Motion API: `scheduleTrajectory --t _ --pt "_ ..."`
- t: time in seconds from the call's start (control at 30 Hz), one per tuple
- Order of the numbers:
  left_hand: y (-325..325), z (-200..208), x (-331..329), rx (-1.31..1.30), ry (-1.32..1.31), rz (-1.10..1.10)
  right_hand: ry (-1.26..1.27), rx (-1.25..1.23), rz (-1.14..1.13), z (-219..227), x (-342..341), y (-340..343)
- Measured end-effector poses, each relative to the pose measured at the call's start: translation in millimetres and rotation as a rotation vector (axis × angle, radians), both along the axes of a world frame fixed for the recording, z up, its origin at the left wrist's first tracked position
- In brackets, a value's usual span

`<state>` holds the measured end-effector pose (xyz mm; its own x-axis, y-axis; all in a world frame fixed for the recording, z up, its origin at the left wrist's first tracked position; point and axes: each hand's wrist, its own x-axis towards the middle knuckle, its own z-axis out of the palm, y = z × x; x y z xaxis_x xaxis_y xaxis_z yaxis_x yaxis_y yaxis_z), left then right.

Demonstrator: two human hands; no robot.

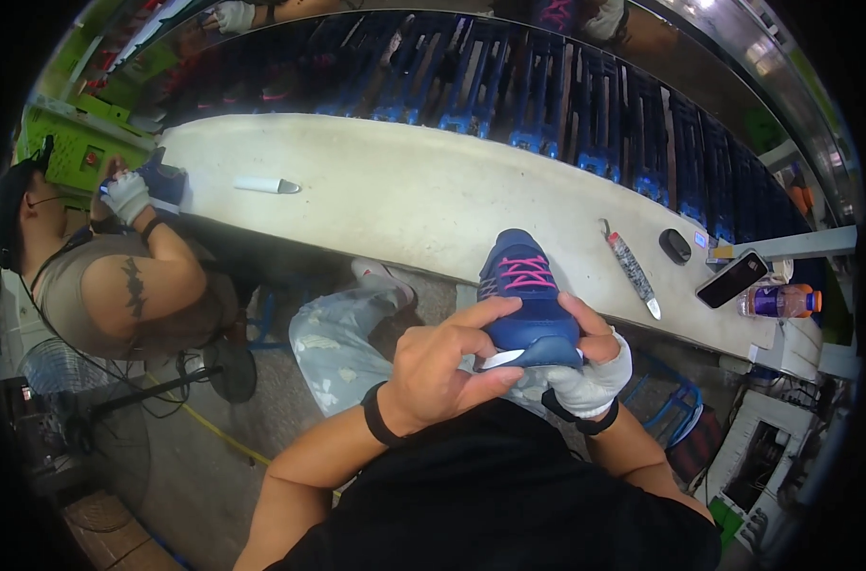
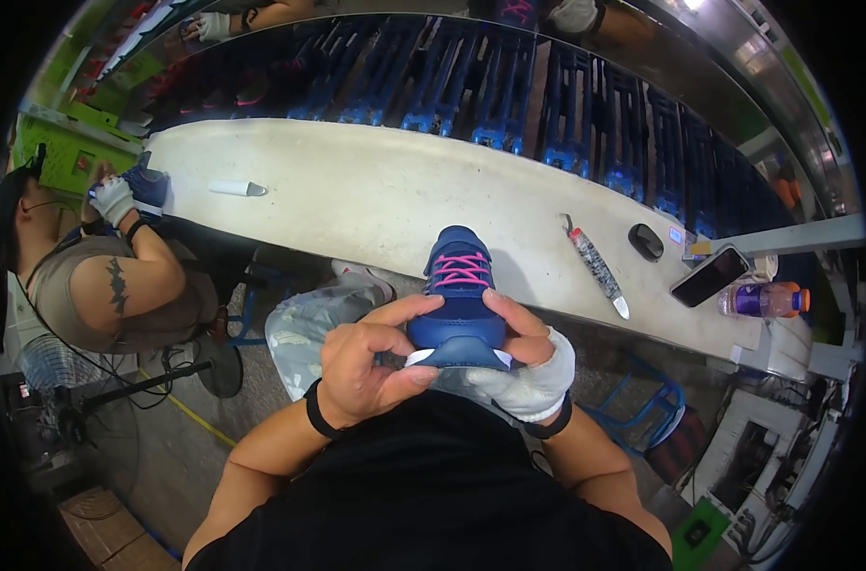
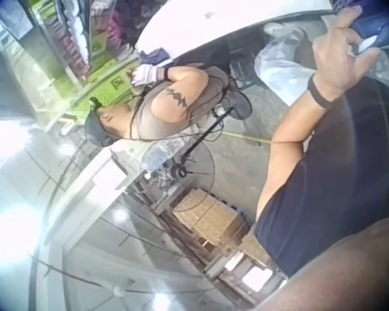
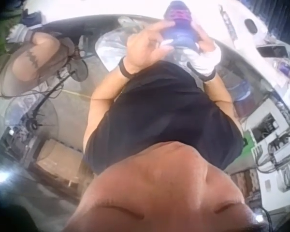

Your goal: Checking and assembling shoe components on a production line.

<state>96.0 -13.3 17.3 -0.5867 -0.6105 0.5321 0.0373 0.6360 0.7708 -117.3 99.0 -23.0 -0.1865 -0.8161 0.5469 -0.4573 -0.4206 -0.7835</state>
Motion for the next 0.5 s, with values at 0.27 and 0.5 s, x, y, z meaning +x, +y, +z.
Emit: scheduleTrajectory --t 0.27,0.5 --pt "-7 -3 1 -0.014 0.026 0.013 0.013 0.02 0.039 0 -7 -16" --pt "-27 66 24 -0.101 -0.48 0.036 -0.044 -0.082 0.064 -2 5 -48"
